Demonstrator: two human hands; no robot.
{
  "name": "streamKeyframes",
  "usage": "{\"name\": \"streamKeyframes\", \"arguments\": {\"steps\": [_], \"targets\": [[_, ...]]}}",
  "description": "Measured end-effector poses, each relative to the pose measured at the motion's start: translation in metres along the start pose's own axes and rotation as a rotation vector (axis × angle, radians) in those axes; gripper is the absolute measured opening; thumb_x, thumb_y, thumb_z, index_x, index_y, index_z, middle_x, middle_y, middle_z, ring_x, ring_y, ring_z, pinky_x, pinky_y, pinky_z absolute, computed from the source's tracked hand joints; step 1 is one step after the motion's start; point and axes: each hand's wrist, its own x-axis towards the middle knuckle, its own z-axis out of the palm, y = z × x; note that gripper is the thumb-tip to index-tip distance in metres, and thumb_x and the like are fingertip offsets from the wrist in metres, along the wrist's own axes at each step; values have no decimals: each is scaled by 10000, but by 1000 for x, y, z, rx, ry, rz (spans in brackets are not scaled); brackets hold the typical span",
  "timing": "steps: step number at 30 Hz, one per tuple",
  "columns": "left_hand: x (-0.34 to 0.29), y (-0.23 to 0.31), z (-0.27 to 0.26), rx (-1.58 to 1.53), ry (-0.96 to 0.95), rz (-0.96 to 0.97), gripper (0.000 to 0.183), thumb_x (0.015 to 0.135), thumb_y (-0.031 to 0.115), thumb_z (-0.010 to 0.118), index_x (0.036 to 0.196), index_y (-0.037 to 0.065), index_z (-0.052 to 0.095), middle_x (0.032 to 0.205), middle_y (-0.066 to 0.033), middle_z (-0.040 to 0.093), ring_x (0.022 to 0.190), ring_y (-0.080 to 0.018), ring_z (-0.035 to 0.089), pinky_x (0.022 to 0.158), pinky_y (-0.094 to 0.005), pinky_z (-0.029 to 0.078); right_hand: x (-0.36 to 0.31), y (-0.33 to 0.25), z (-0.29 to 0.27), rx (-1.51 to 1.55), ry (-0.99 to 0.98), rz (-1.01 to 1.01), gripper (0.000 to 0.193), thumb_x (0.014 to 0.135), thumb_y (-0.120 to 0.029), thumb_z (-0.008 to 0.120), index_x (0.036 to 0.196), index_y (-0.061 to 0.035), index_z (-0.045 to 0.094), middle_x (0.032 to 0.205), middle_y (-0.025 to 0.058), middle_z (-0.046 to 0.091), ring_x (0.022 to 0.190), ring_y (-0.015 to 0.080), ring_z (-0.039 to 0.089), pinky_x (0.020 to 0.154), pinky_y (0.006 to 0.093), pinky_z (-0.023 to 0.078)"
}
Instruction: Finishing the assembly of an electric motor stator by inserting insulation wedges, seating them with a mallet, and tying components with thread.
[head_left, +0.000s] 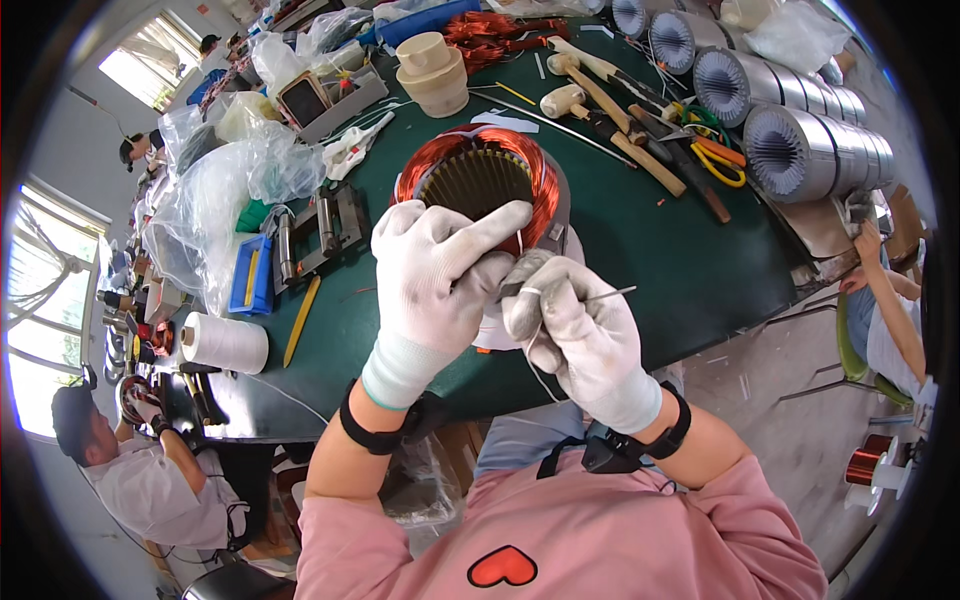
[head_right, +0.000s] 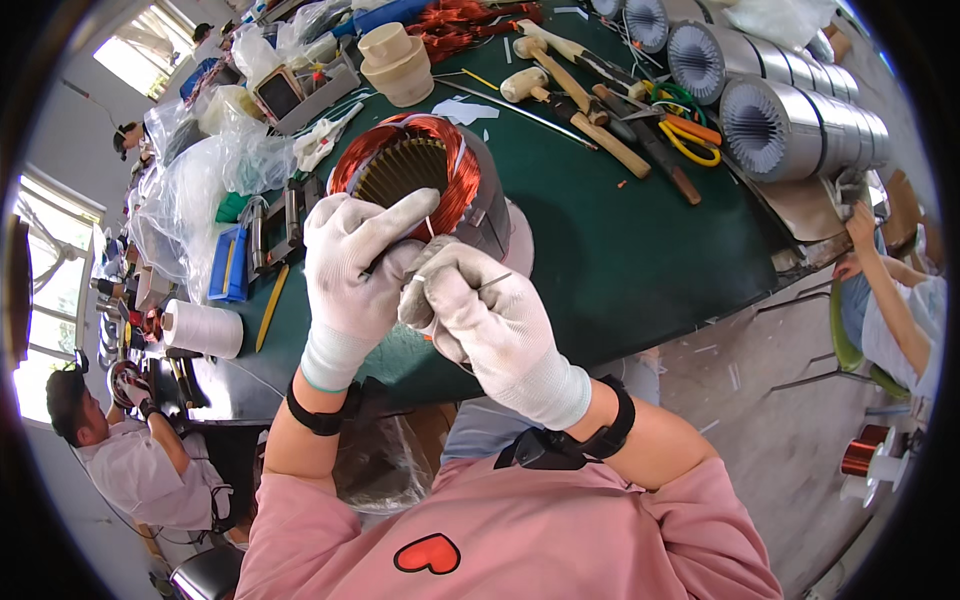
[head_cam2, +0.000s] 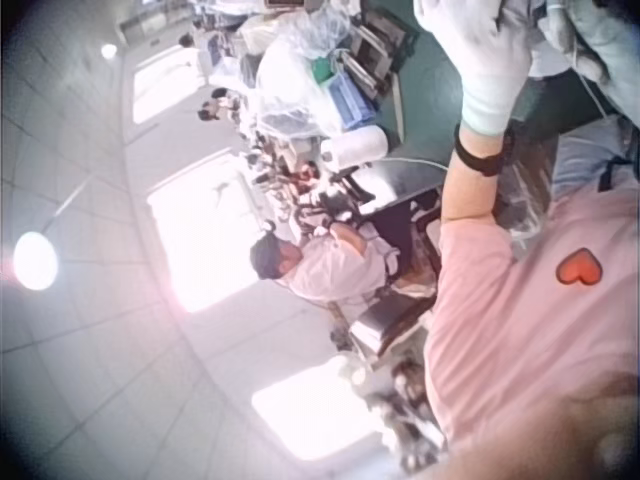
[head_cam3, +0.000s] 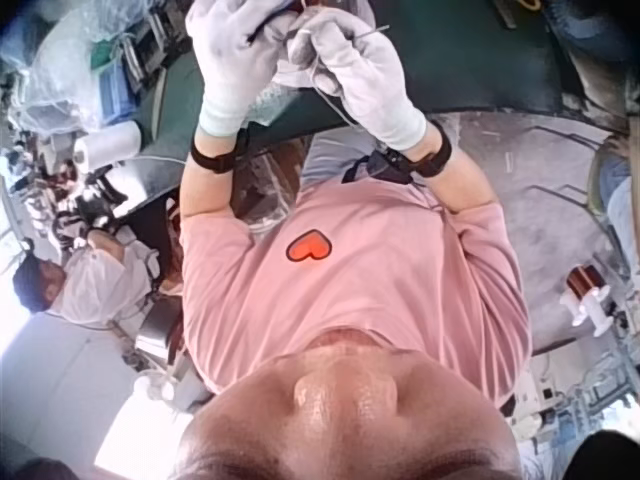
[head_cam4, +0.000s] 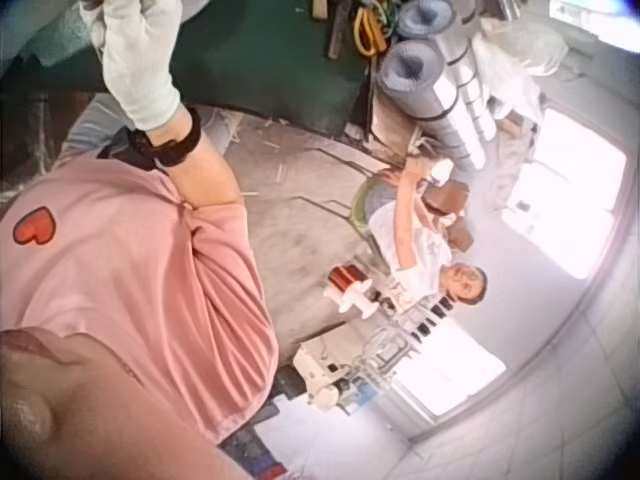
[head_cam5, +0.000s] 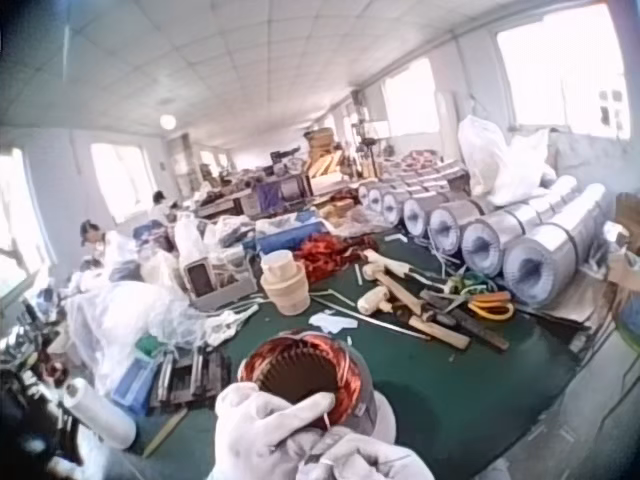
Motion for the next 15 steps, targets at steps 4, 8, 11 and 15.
{"name": "streamKeyframes", "arguments": {"steps": [4,8,11,15], "targets": [[-4,-4,7,18,67,36,422,702,201,774,1120,140,774,814,-16,591,822,-243,544,810,-385,440,-3,0,3,-173,-54,-38,304,1069,-319,548,1022,-30,630,876,4,608,623,3,415,558,168,351],[-4,-6,8,22,69,54,375,741,208,805,1104,118,773,840,-19,628,820,-246,562,814,-370,449,-3,-10,-4,-136,-26,-160,307,1076,-285,532,1011,-8,645,902,13,614,631,6,427,565,169,354],[-4,-11,18,-55,222,95,374,664,161,830,1036,150,783,829,20,648,781,-197,556,793,-344,437,0,-9,-6,-101,-8,-108,295,1079,-276,524,1018,-11,639,906,13,617,617,3,424,558,169,348],[-4,-9,19,-58,278,94,354,656,170,842,1003,129,786,835,8,674,781,-201,588,781,-347,451,-7,-11,5,-33,-56,26,280,1082,-261,526,1011,-13,634,940,23,632,712,26,483,620,184,394]]}}
